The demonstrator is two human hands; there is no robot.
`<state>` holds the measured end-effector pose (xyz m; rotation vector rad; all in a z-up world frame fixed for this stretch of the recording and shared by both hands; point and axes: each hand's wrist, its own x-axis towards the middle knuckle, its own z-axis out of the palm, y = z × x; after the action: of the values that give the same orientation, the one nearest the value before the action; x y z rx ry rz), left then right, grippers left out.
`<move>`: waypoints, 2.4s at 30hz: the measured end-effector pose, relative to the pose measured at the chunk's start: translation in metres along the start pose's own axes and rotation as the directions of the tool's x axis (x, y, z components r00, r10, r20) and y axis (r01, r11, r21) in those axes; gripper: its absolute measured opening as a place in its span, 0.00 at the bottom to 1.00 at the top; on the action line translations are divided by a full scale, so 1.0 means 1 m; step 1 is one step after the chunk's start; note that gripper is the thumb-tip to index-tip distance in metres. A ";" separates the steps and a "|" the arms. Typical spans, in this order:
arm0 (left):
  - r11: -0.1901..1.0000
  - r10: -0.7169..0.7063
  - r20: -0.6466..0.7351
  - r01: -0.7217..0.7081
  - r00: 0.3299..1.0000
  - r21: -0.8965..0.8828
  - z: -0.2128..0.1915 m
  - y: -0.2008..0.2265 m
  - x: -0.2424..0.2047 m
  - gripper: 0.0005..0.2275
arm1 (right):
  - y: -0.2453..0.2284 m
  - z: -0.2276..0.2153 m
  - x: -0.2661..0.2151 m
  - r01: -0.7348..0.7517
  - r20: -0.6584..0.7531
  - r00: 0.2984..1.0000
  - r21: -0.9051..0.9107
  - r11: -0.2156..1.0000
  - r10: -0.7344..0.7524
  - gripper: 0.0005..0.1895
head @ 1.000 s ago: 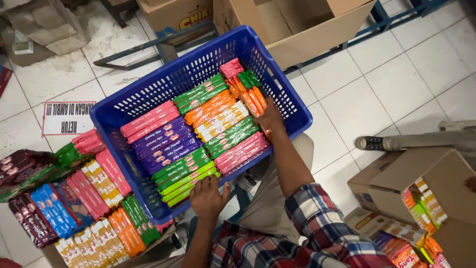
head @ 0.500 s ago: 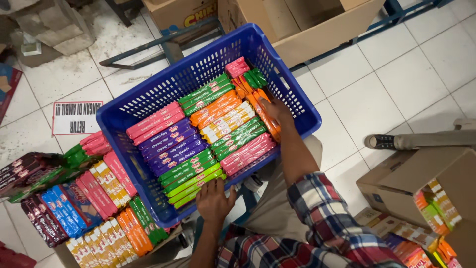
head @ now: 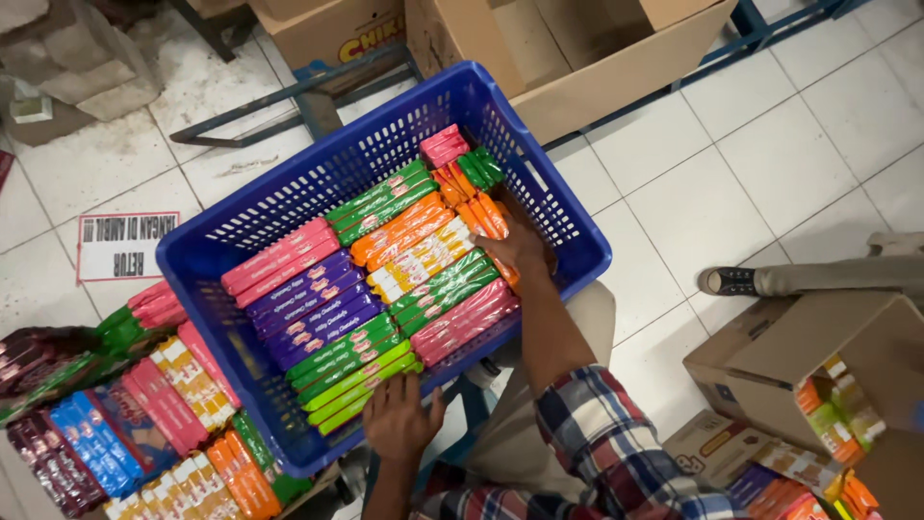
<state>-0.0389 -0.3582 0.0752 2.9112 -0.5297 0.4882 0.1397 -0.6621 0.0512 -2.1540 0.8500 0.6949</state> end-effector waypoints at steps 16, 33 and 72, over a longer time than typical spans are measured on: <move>1.000 0.013 0.066 -0.011 0.998 -0.027 0.003 -0.004 0.001 0.17 | 0.022 -0.015 0.055 0.070 0.064 0.994 0.235 0.969 -0.088 0.35; 0.999 0.000 0.066 -0.002 0.998 0.034 0.008 -0.002 -0.004 0.18 | -0.002 -0.015 0.033 -0.183 0.018 0.982 0.345 0.921 0.188 0.46; 0.991 0.121 0.127 -0.127 0.985 0.043 0.031 -0.018 -0.023 0.21 | -0.022 -0.029 -0.003 -0.187 0.108 0.978 0.076 0.979 0.178 0.62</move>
<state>-0.0441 -0.3403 0.0365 2.9847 -0.7294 0.3415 0.1606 -0.6716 0.0801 -1.9636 1.0138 0.8370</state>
